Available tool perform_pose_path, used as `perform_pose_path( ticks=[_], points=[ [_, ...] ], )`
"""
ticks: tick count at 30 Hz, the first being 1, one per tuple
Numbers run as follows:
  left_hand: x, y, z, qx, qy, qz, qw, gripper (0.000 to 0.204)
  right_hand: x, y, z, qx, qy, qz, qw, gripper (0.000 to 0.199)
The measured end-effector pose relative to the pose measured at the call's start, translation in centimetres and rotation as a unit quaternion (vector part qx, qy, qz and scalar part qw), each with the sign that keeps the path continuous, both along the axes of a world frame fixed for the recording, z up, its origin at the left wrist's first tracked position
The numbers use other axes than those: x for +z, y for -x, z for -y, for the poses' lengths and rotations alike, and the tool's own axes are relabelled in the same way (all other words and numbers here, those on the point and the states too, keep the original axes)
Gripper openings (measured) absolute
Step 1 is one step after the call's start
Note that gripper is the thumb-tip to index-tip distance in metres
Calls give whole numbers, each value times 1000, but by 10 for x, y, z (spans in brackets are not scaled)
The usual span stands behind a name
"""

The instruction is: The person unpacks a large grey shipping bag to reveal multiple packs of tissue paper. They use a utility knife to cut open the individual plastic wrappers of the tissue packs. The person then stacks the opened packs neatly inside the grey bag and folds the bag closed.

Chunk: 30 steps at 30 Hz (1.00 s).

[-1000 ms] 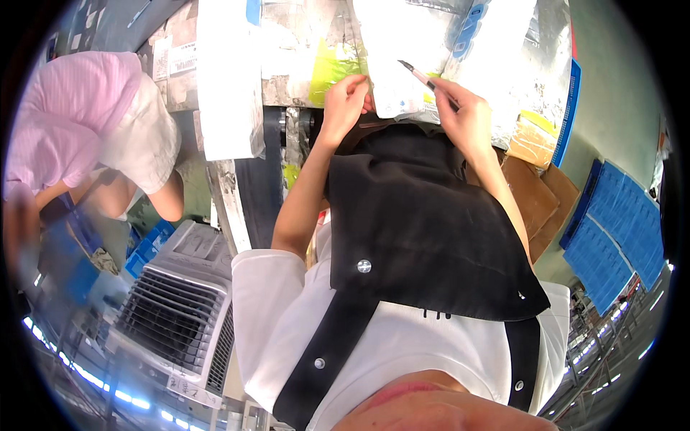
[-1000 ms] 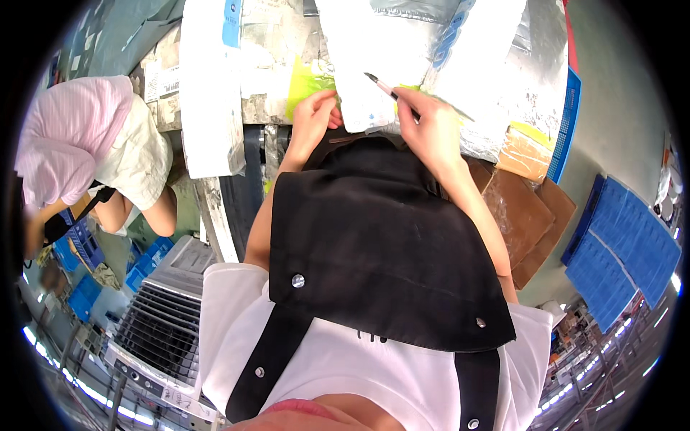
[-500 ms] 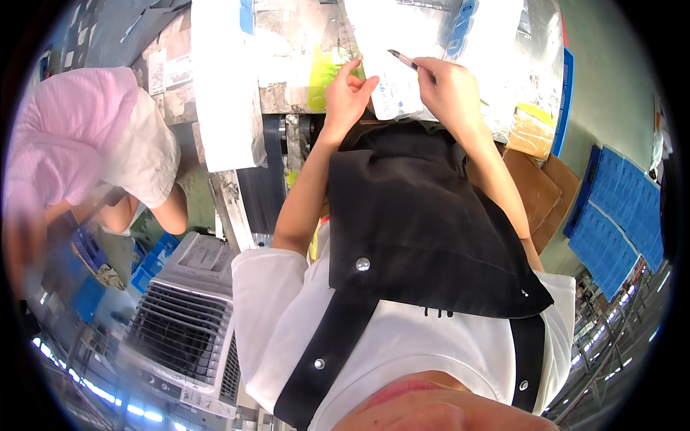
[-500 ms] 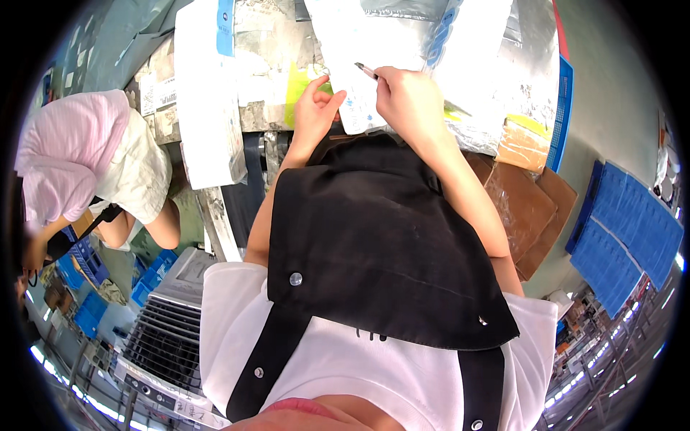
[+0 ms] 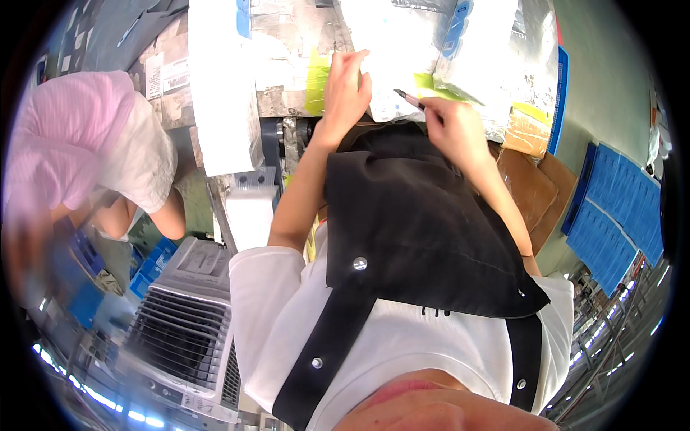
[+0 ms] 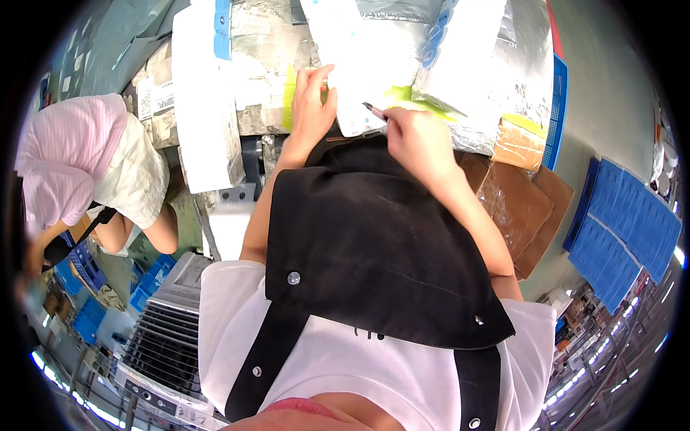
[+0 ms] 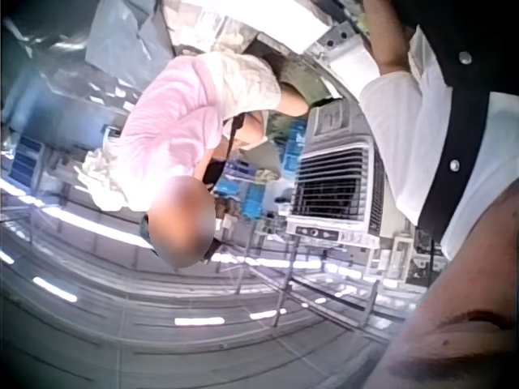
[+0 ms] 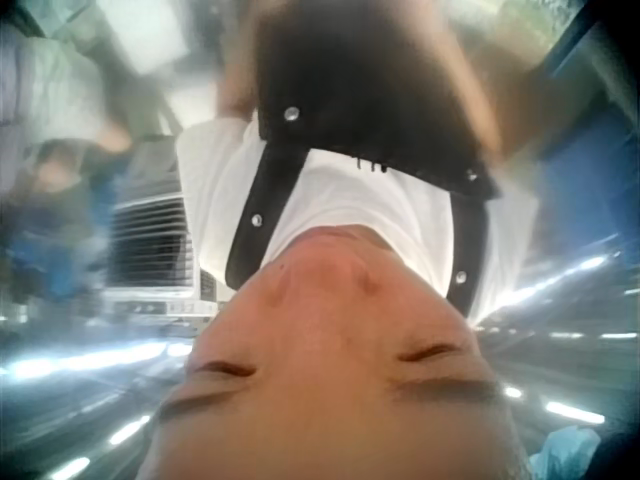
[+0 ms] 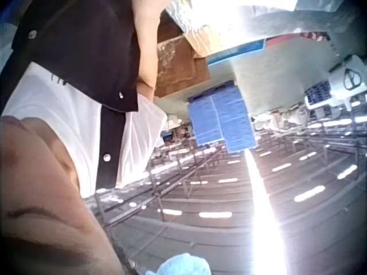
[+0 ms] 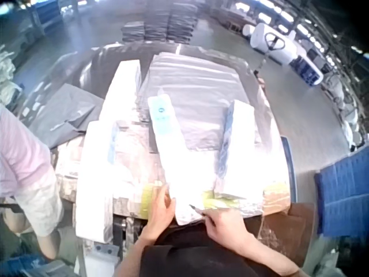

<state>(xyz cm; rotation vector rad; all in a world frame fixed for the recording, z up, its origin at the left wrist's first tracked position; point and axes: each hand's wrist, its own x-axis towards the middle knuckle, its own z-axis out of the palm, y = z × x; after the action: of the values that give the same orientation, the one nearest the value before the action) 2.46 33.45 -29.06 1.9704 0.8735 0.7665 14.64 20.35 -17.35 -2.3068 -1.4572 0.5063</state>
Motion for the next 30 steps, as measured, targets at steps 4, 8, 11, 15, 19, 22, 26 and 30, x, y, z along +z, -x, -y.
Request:
perform_pose_path(
  ticks=[4,8,11,15,19,22,26,30],
  points=[
    [16,-13,-32,-195,-248,-107,943,23,14,-33,3,-158,-17,-155,975,22],
    [33,-36,-43,-284,-324,-171,886,15,-38,-71,5,-249,-122,-261,924,41],
    [34,-45,-53,-324,-321,-219,862,15,-80,-76,-11,-223,-88,-216,946,39],
    [33,-41,-61,-353,-284,-227,862,21,-85,-45,-26,-76,-173,-23,982,34],
    [34,-37,-50,-343,-223,-188,893,24,-95,-16,-31,-6,-189,-25,982,20],
    [28,-36,-54,-325,-213,-170,905,23,-102,-16,-33,13,-181,11,983,18],
    [31,-35,-49,-365,-192,-199,889,19,-105,-11,-33,-16,-165,20,986,19],
    [33,-38,-45,-355,-251,-200,878,14,-108,-12,-39,-58,-145,-37,987,18]
  ],
)
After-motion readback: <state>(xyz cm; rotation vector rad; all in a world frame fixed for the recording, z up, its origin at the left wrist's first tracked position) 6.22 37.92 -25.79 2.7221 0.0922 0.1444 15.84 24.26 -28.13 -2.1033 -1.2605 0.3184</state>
